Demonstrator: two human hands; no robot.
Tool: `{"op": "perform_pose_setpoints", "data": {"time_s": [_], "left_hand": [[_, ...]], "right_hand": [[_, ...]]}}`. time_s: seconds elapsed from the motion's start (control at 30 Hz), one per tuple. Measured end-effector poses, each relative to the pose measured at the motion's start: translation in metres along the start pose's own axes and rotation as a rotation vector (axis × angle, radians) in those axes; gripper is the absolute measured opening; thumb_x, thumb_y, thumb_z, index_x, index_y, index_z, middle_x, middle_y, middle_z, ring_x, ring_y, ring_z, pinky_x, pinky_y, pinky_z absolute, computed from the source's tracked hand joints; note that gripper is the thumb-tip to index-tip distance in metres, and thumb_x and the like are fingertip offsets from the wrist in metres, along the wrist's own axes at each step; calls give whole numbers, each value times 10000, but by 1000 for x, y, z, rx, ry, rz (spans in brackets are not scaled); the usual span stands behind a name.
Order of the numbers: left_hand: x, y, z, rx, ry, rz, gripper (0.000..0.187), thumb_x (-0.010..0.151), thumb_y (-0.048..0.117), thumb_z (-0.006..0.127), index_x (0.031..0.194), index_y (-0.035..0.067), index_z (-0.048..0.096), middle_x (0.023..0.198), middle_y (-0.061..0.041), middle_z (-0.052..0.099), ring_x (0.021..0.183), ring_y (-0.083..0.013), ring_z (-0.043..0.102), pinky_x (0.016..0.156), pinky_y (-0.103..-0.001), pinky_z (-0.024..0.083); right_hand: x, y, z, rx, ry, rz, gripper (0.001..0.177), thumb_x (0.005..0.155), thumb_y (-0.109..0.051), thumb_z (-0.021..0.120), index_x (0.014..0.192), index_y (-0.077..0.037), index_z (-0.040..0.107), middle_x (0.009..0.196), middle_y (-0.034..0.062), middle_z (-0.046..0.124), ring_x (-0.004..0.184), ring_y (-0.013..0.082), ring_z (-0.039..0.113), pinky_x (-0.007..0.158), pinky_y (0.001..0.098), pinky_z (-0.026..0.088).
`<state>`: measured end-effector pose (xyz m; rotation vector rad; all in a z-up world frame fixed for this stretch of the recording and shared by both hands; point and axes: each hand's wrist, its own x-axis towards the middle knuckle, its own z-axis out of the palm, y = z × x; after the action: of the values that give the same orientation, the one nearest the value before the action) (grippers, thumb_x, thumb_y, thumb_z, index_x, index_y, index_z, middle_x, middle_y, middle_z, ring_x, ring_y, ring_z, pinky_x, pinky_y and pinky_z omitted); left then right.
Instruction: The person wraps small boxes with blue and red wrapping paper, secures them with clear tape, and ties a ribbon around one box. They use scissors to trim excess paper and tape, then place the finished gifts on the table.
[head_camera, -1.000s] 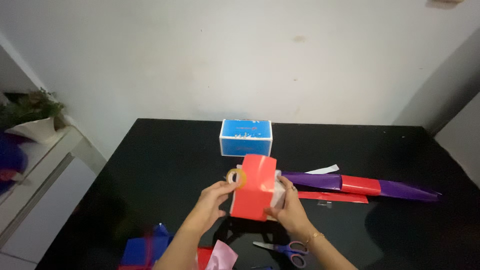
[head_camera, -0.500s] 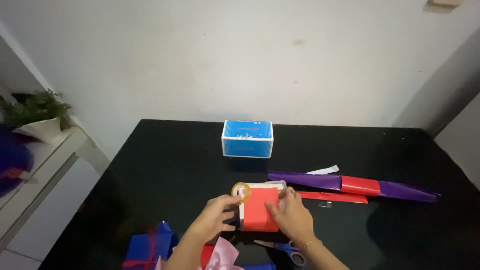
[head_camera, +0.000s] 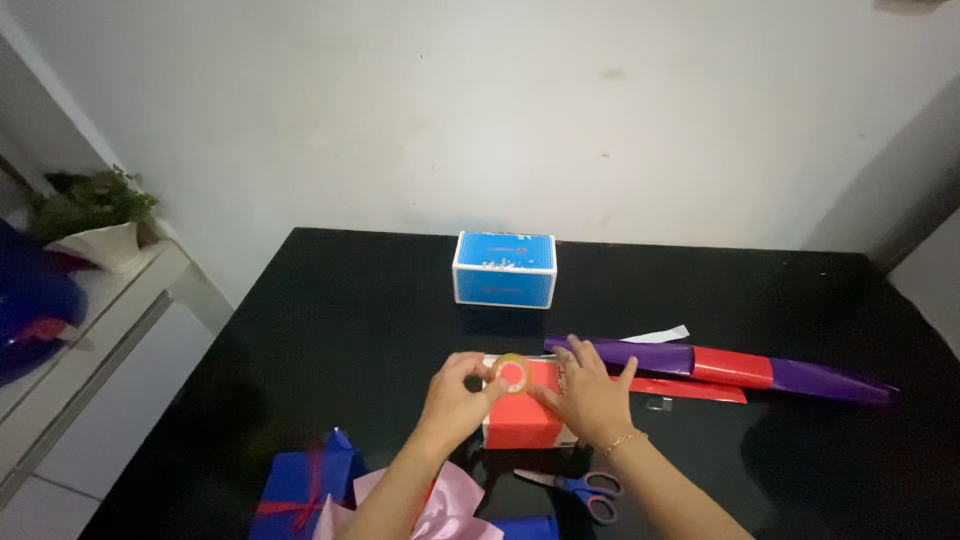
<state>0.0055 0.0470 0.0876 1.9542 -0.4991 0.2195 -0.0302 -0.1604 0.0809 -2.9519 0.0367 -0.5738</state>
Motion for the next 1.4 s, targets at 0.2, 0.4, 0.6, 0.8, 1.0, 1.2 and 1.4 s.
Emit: {"op": "perform_pose_setpoints", "data": {"time_s": [0.2, 0.4, 0.6, 0.8, 1.0, 1.2, 1.4], "left_hand": [[-2, 37, -3, 23, -211, -349, 261, 778, 215, 854, 764, 30, 671, 733, -103, 737, 660, -152, 705, 627, -307, 557], [-5, 48, -5, -259, -179, -464, 287, 828, 161, 828, 748, 24, 589, 707, -132, 743, 579, -106, 683, 494, -252, 547], [4, 43, 8, -291, -142, -577, 240, 845, 217, 784, 858, 31, 633, 771, -92, 771, 664, -97, 765, 537, -267, 621], [4, 51, 8, -407, -392, -533, 410, 903, 277, 763, 1160, -29, 675, 990, -120, 757, 832, -157, 729, 574, -296, 621], [18, 56, -7, -375, -417, -460, 377, 917, 192, 652, 1288, 138, 686, 1039, -13, 724, 896, -110, 710, 685, -269, 658], [23, 55, -22, -587, -399, -381, 240, 891, 77, 723, 1107, -27, 726, 948, -130, 734, 796, -155, 713, 655, -309, 647], [27, 55, -25, -529, -412, -424, 343, 864, 144, 740, 1173, 9, 674, 1013, -94, 758, 854, -148, 749, 716, -291, 647]], "right_hand": [[1, 8, 15, -118, -440, 201, 774, 898, -675, 600, 1465, -163, 474, 1463, 25, 474, 1397, 214, 462, 1193, 762, 101], [-1, 8, -5, 246, -65, 233, 527, 917, -417, 659, 1346, -128, 560, 1449, 69, 511, 1371, 296, 463, 1112, 724, 196], [-12, 0, -41, 1057, -74, 195, 482, 837, -44, 590, 1312, -111, 637, 1252, 72, 696, 1164, 192, 690, 1011, 356, 533], [-2, 0, -46, 1392, -207, 344, 246, 948, -94, 669, 1161, 16, 722, 999, 99, 764, 903, 159, 734, 803, 323, 644], [-4, 5, -56, 1237, -373, 336, 251, 936, -143, 671, 1135, -10, 743, 990, 74, 774, 895, 139, 744, 801, 294, 630], [-4, -7, -71, 1243, -389, 351, 256, 924, -175, 687, 1129, -38, 756, 996, 80, 772, 896, 144, 738, 793, 307, 632], [-1, -5, -79, 1246, -445, 453, 280, 929, -208, 655, 1164, -75, 728, 1022, 78, 770, 920, 175, 772, 775, 368, 636]]}}
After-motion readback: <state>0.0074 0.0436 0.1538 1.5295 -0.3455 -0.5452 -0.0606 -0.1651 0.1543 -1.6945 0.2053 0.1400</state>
